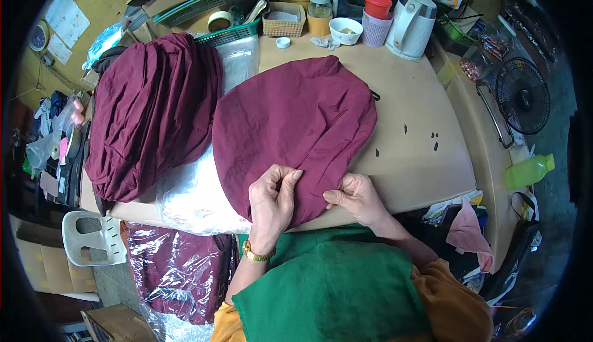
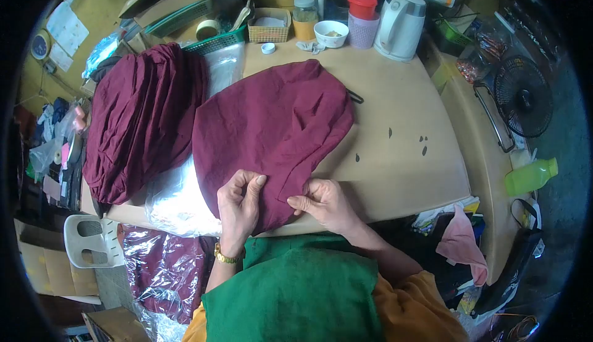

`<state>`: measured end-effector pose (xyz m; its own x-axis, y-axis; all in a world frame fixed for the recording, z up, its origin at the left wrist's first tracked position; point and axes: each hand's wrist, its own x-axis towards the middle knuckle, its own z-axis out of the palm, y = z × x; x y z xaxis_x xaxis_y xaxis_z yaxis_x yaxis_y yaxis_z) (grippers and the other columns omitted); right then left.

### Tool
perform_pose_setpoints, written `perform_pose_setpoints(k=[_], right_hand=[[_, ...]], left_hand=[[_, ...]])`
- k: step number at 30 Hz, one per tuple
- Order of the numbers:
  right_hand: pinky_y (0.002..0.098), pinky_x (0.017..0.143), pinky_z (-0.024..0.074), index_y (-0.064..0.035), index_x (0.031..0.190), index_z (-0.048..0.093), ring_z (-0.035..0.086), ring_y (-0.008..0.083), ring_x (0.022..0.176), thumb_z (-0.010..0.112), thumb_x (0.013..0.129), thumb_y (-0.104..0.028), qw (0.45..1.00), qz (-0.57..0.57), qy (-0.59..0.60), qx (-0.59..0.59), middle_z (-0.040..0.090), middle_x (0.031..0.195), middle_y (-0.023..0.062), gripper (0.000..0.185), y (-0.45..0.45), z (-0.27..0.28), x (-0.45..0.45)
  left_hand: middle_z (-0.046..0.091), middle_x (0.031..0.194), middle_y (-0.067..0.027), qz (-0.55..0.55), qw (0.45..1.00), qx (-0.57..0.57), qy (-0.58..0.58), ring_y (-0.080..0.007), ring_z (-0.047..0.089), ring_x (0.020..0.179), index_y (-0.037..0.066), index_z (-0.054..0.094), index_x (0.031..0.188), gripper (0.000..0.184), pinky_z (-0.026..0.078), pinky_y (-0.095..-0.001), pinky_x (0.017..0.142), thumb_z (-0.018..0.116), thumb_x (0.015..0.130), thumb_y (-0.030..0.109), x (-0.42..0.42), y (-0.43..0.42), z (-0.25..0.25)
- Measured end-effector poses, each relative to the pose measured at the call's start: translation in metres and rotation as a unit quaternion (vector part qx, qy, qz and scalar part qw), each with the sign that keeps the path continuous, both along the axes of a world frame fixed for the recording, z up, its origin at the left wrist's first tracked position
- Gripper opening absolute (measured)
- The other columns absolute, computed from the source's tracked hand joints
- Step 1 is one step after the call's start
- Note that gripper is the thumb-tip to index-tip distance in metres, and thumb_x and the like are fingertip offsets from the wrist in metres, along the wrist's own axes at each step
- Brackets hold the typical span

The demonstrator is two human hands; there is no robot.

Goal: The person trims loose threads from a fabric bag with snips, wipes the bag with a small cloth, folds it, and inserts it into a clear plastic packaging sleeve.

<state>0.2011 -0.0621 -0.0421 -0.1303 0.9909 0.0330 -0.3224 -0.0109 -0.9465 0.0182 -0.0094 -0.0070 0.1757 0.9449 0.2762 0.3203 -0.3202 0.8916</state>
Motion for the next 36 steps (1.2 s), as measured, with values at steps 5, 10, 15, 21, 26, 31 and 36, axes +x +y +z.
perform_pose_setpoints(k=[5, 10, 15, 21, 26, 31, 36], right_hand=[[0.0219, 0.062, 0.0479, -0.0032, 0.082, 0.06, 0.055, 0.0063, 0.066, 0.065, 0.096, -0.017, 0.995, -0.06, -0.077, -0.005, 0.06, 0.074, -0.0004, 0.021, -0.005, 0.003, -0.003], [0.0226, 0.06, 0.0463, -0.0038, 0.079, 0.058, 0.053, 0.0064, 0.063, 0.061, 0.099, -0.02, 0.993, -0.072, -0.09, -0.012, 0.057, 0.072, -0.0006, 0.025, -0.01, 0.005, -0.005], [0.0221, 0.061, 0.0445, -0.0049, 0.079, 0.059, 0.051, 0.0046, 0.065, 0.059, 0.1, -0.021, 0.995, -0.095, 0.004, -0.03, 0.058, 0.073, -0.0024, 0.026, 0.001, 0.012, -0.012], [0.0194, 0.071, 0.042, -0.004, 0.09, 0.068, 0.05, 0.0009, 0.077, 0.06, 0.099, -0.021, 0.989, -0.135, 0.059, -0.013, 0.059, 0.079, -0.0065, 0.021, 0.02, -0.004, -0.002], [0.027, 0.075, 0.0485, -0.0014, 0.108, 0.065, 0.057, 0.0073, 0.081, 0.065, 0.096, -0.02, 0.985, -0.097, 0.133, -0.045, 0.064, 0.095, -0.0001, 0.023, 0.026, 0.007, -0.002], [0.0375, 0.094, 0.0492, 0.0009, 0.123, 0.058, 0.06, 0.0228, 0.108, 0.069, 0.092, -0.02, 0.918, -0.304, 0.238, -0.086, 0.065, 0.114, 0.0111, 0.039, 0.052, -0.006, 0.054], [0.0348, 0.093, 0.0444, -0.0042, 0.112, 0.057, 0.056, 0.0193, 0.103, 0.063, 0.096, -0.02, 0.796, -0.572, -0.168, 0.103, 0.059, 0.102, 0.0045, 0.023, 0.032, 0.004, 0.07]], left_hand=[[0.061, 0.07, -0.0046, 0.0, 0.998, 0.014, -0.067, -0.0074, 0.052, 0.066, -0.002, 0.062, 0.086, 0.016, 0.044, -0.0244, 0.062, 0.063, 0.096, 0.01, 0.005, -0.002, -0.015], [0.059, 0.076, 0.0002, -0.026, 0.989, -0.04, -0.138, -0.0056, 0.05, 0.072, -0.002, 0.06, 0.088, 0.016, 0.043, -0.0218, 0.067, 0.06, 0.099, 0.011, 0.006, -0.005, -0.019], [0.06, 0.079, 0.0008, -0.038, 0.984, -0.021, -0.174, -0.005, 0.051, 0.075, -0.002, 0.061, 0.089, 0.015, 0.043, -0.021, 0.07, 0.061, 0.098, 0.01, 0.009, -0.006, -0.023], [0.062, 0.078, -0.0004, -0.046, 0.989, 0.002, -0.142, -0.0064, 0.052, 0.074, -0.002, 0.061, 0.089, 0.014, 0.044, -0.0215, 0.07, 0.061, 0.098, 0.009, 0.008, -0.007, -0.024], [0.065, 0.077, -0.0076, -0.082, 0.995, 0.029, -0.049, -0.009, 0.057, 0.069, -0.001, 0.061, 0.089, 0.01, 0.048, -0.0245, 0.066, 0.062, 0.096, 0.007, 0.0, -0.002, -0.015], [0.066, 0.073, -0.0022, -0.161, 0.981, -0.074, 0.075, -0.0064, 0.057, 0.066, -0.003, 0.066, 0.092, 0.018, 0.048, -0.025, 0.062, 0.074, 0.088, 0.013, -0.018, -0.011, 0.003], [0.069, 0.072, -0.0125, -0.173, 0.971, 0.025, 0.165, -0.0211, 0.066, 0.06, 0.0, 0.071, 0.081, 0.022, 0.05, -0.0312, 0.057, 0.08, 0.078, 0.02, -0.024, -0.011, 0.02]])
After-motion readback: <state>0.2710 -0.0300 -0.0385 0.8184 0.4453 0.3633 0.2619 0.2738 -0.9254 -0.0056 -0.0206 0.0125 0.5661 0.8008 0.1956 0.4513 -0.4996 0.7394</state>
